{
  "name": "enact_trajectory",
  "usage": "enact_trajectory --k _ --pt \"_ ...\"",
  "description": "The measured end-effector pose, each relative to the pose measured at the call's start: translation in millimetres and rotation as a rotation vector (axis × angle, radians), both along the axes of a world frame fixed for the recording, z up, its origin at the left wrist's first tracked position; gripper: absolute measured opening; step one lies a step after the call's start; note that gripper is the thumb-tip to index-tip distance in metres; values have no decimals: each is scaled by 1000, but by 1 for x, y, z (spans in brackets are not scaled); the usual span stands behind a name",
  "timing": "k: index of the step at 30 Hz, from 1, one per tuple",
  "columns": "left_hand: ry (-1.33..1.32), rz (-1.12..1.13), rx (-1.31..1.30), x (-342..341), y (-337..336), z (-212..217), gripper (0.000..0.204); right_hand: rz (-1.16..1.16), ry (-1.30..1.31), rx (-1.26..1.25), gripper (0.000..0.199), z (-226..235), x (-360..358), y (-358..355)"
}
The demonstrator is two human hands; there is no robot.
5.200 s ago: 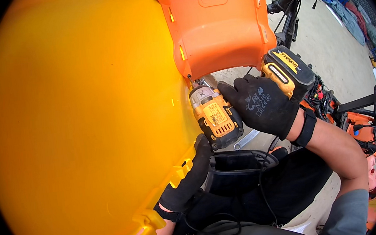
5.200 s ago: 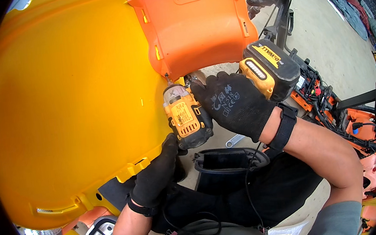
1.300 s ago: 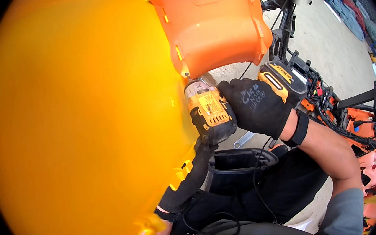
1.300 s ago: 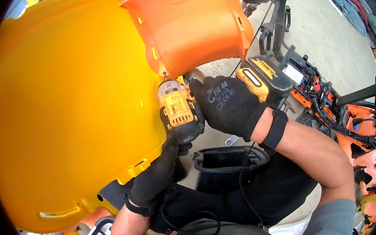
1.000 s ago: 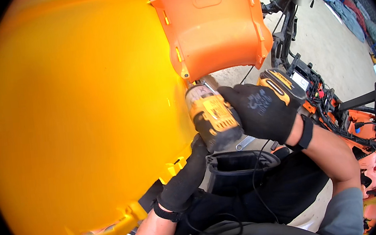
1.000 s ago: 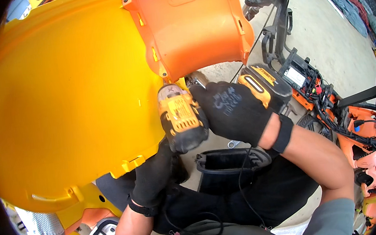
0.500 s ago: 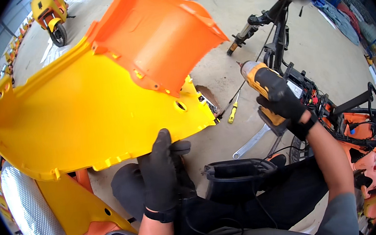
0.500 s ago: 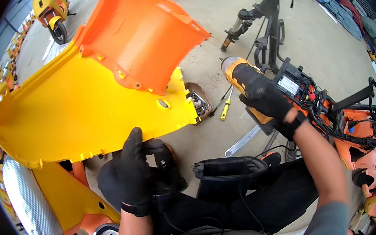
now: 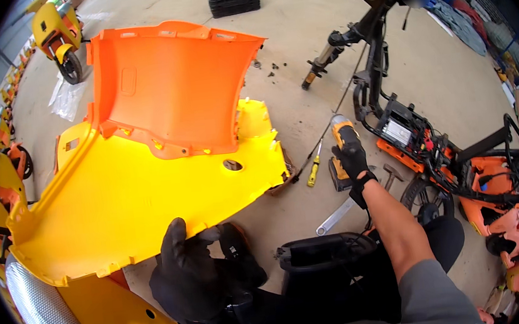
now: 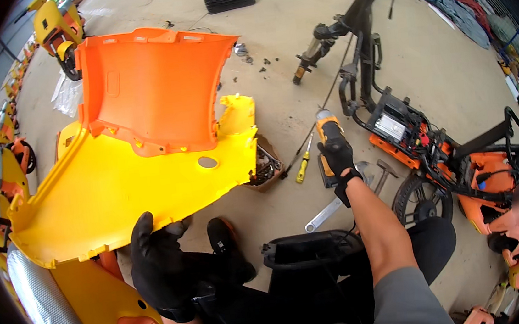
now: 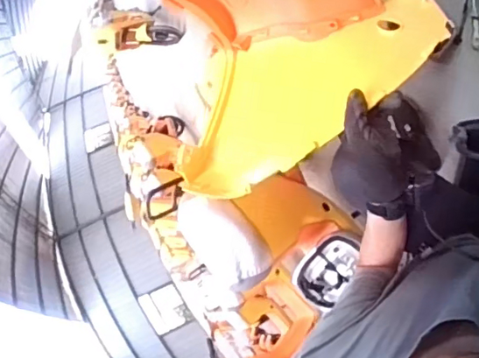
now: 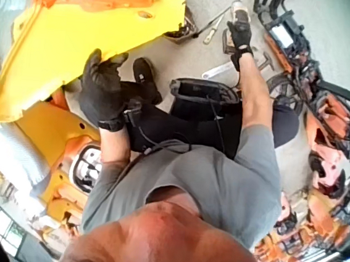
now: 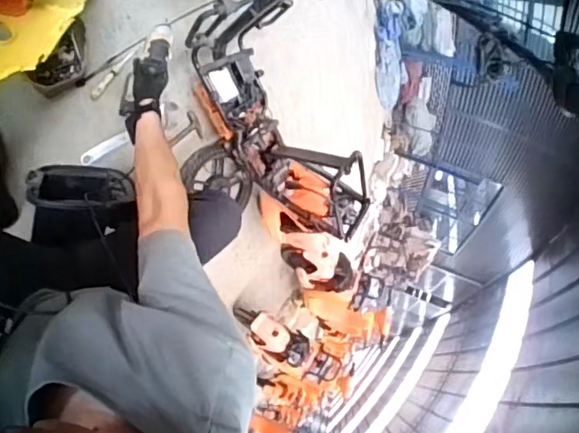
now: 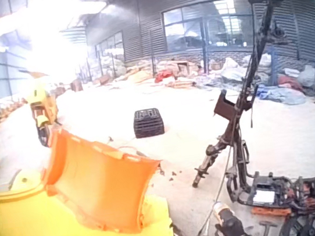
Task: The person attaches orange plastic fairing pieces to a yellow panel using a power drill, then picks up individual small yellow plastic clips from a container and fits them onto the edges of the panel before wrapping a yellow fairing piece in bubble wrap.
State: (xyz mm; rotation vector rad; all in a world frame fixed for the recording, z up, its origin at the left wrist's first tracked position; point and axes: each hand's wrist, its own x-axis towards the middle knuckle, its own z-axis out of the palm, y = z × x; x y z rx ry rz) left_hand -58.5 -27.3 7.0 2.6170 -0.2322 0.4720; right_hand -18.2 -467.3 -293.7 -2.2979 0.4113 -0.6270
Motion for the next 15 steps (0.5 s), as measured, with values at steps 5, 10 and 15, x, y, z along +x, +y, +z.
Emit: enact_trajectory --k 5,10,15 --pt "100 72 -133 5 -15 4 48 -263 86 -207 48 -22 -3 9" --pt "65 85 -121 12 -26 4 40 -437 95 -35 51 -14 -21 24" --pt "-41 68 -298 16 -26 -9 34 -478 -46 -72 44 -21 -42 47"
